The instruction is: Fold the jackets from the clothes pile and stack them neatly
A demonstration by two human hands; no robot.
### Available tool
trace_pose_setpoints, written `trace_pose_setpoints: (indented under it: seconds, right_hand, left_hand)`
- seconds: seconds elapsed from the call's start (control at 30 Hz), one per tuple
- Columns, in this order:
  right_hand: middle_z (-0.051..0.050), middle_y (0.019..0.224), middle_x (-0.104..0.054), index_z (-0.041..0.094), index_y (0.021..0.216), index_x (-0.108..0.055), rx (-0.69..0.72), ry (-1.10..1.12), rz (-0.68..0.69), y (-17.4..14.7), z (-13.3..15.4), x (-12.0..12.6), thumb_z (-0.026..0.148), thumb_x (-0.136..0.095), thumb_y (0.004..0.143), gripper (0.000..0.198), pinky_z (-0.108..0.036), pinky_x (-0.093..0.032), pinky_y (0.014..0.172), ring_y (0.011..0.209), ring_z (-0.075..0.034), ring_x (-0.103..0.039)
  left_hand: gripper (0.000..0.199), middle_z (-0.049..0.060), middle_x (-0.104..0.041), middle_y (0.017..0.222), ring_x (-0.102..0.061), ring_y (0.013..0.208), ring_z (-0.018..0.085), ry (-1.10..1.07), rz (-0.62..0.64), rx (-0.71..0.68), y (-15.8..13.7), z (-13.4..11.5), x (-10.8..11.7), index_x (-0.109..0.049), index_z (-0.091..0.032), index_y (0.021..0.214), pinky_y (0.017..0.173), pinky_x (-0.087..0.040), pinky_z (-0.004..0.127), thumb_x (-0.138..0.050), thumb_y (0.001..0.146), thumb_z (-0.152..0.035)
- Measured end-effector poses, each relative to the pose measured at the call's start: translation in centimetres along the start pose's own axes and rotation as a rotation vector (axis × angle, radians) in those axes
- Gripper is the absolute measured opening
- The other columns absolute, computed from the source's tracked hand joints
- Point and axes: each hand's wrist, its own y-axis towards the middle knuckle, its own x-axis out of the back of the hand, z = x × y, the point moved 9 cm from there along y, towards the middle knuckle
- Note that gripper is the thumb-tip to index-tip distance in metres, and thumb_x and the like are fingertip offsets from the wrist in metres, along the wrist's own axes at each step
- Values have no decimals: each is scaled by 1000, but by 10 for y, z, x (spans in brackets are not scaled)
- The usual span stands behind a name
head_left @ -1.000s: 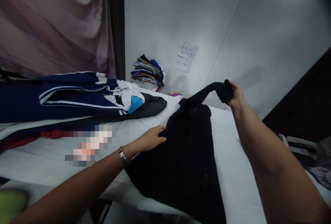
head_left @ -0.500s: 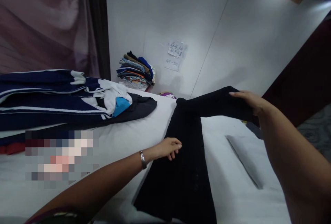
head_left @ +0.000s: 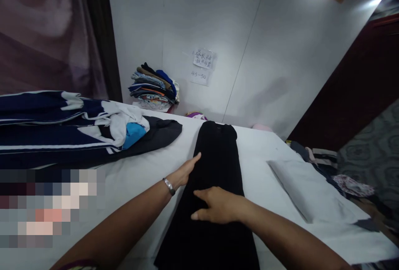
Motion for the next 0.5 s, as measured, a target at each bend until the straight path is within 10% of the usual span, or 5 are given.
trace_pose_setpoints:
  seconds: [0.13,0.23,0.33,0.5]
  right_hand:
    - [-5,101,-71,18,119,-64,154,133,-86,18,-5,29,47,-52,88,44,-29,-50,79,88,-19,-66]
    - [-3,107,-70,20,113,-66,149,133,-489,44,-37,104,35,-51,90,32,-29,-49,85,95,-18,-65]
    - [-4,121,-65,20,118,-64,-122,0,-763,80,-93,163,31,-49,90,33,-27,-43,96,111,-18,-59]
    - [-14,132,-55,12,128,-54,-469,-47,-793,139,-160,199,37,-44,92,45,-33,-38,101,124,-25,-50]
  left_hand:
    - [36,10,-72,94,-65,95,25,199,-38,-263,-3,-18,-6,-65,-13,99,90,-48,37,-70,71,-36]
    - [35,9,-72,99,-64,97,25,307,-78,-351,-7,-25,-14,-63,-14,104,91,-47,38,-67,72,-27]
    - [40,10,-69,112,-64,100,24,315,-102,-316,-9,-23,-17,-58,-14,114,91,-48,38,-62,75,-23]
    - [46,10,-65,120,-62,106,23,339,-97,-361,-10,-26,-18,-55,-16,121,95,-46,37,-60,75,-19]
